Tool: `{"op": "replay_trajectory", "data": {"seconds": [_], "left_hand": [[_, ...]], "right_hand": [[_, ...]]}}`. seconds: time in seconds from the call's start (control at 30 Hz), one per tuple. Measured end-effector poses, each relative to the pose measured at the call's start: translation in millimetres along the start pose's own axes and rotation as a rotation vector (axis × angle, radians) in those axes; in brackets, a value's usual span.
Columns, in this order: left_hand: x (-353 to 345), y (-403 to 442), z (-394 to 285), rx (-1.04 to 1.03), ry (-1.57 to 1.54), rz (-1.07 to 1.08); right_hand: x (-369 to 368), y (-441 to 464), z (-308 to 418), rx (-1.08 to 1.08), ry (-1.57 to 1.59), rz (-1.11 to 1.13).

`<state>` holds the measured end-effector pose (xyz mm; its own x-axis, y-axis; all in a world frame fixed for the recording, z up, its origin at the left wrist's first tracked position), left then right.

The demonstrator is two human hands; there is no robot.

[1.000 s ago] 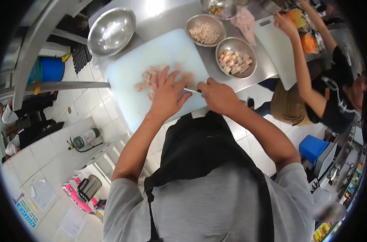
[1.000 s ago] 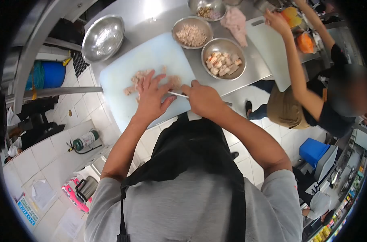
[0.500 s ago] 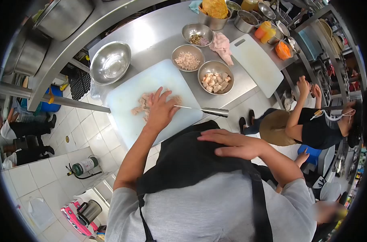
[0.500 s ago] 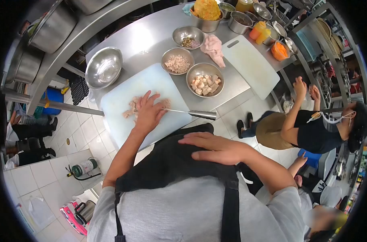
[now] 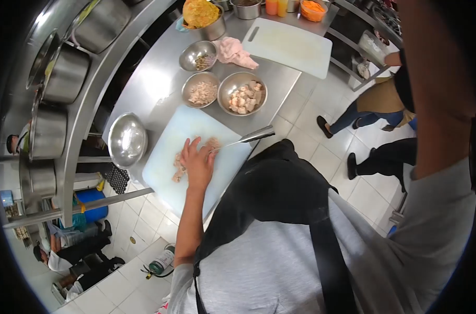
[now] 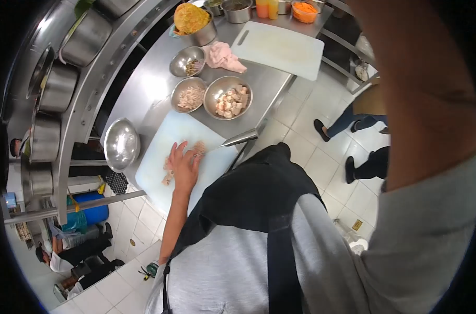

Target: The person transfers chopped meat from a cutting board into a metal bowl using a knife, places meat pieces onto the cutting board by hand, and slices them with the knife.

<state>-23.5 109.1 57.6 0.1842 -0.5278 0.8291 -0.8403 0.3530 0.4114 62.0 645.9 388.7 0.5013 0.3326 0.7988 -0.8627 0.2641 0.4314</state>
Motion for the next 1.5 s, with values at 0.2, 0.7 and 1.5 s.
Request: {"op": "replay_trajectory", "data": {"seconds": [0.2,0.7,1.5], "left_hand": [[0,-3,3,0.012,-0.015,-0.012],[1,0,1,-0.002,-0.025,-0.034],[6,-6,-4,0.100,-0.125,-0.122]], "right_hand": [[13,-105,-97,-0.298,-0.265,0.174],[-16,-136,-129,-0.411,-0.332,0.262],[-262,6,182,0.419,0.493,0.756]]}}
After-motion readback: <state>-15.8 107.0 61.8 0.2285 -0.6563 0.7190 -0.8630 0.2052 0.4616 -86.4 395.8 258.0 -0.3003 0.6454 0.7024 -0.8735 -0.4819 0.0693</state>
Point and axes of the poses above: each hand's wrist, its own y-axis towards the middle knuckle, its own x-axis out of the back of the hand, z = x × y, the point moved 1 cm from there along y, towards the middle knuckle, and after that the axes turned 14 degrees about -z, right-handed, at the moved point
